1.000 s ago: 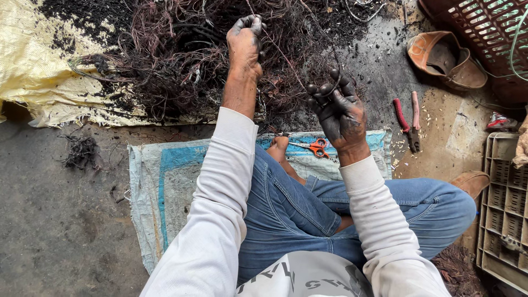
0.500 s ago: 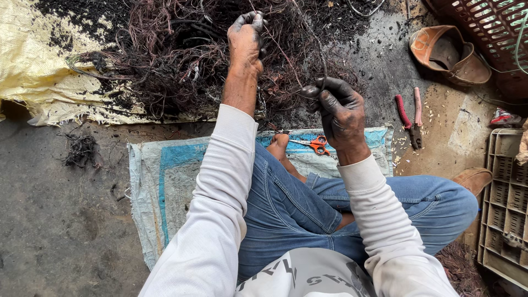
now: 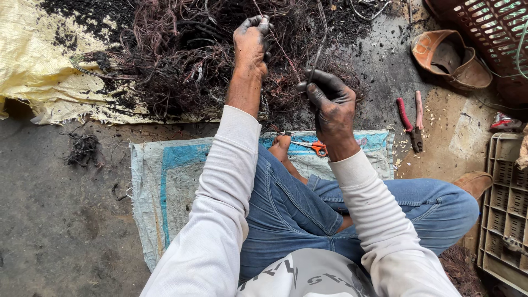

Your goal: The person sits on a mat and repeatedly picks up small bundles of dark wire from a large pile, untwists and separates strands by hand, and places the separated pieces into a nearby crate. A second person is also seen sorting wire in the background.

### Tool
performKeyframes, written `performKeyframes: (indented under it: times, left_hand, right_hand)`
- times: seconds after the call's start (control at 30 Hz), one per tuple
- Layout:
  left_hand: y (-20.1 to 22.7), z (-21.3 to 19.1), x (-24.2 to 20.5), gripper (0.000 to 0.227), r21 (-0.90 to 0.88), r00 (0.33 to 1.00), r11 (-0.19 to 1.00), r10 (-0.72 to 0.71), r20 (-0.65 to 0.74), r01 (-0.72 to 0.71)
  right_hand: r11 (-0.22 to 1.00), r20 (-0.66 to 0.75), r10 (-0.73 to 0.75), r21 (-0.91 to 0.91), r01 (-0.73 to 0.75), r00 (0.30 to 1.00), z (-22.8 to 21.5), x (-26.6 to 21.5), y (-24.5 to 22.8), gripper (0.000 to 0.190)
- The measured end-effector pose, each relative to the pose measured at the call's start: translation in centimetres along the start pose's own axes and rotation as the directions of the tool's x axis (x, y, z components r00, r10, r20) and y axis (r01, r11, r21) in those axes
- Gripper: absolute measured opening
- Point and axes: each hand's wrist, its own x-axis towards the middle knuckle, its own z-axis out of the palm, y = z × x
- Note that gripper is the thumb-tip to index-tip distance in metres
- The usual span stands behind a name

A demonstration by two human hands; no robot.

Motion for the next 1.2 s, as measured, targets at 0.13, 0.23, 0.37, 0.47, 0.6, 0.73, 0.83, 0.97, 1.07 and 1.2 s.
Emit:
performKeyframes:
  times: [0.13,0.23,0.37,0.47,0.6,0.73,0.83,0.97,1.07,1.2]
  left_hand:
    - [0.2,0.0,-0.1,0.011,-0.017,1.0,1.0,0.01,0.029,-0.01]
    - [0.7,0.0,-0.8,0.02,-0.034,0.999,0.999,0.032,0.026,-0.031]
    - [1.7,-0.3,-1.3,0.043,-0.054,1.0,0.998,-0.007,-0.006,0.006]
    - [1.4,-0.4,-0.7,0.042,0.037,0.999,0.998,0.042,-0.017,-0.042]
    - [0.7,-0.8,1.1,0.016,-0.077,0.956,0.954,0.292,0.04,-0.288]
    - [2.0,-2.8,2.5,0.014,0.273,0.814,0.806,0.57,-0.117,-0.525]
    - [4.6,-4.4,2.9,0.015,0.303,0.688,0.711,0.699,-0.197,-0.635]
    - [6.8,-5.4,1.9,0.018,0.382,0.598,0.711,0.704,-0.385,-0.591]
    - [7.5,-5.1,0.9,0.022,0.574,0.585,0.652,0.739,-0.334,-0.496]
    - [7.8,-4.4,0.5,0.021,0.54,0.61,0.718,0.679,-0.408,-0.438]
  right_hand:
    - [0.996,0.03,-0.045,-0.076,0.048,0.999,0.3,-0.2,0.7,0.025]
    - [0.986,0.082,-0.017,-0.162,0.03,0.997,-0.8,-1.2,1.1,0.021]
    - [0.938,0.118,-0.042,-0.336,0.08,0.992,-2.4,-2.1,2.0,0.022]
    - [0.808,0.234,-0.108,-0.546,0.222,0.966,-3.1,-1.9,2.3,0.023]
    - [0.536,0.437,-0.206,-0.698,0.475,0.875,-1.5,-1.6,2.7,0.034]
    - [0.515,0.453,-0.301,-0.663,0.542,0.839,0.9,-2.3,2.4,0.046]
    - [0.571,0.406,-0.345,-0.625,0.533,0.846,1.0,-2.7,1.9,0.057]
    - [0.642,0.287,-0.203,-0.683,0.349,0.936,-2.0,-4.0,1.8,0.052]
    - [0.663,0.202,-0.12,-0.712,0.23,0.972,-5.6,-4.4,1.6,0.049]
    - [0.646,0.084,-0.028,-0.759,0.082,0.996,-9.6,-6.2,0.6,0.046]
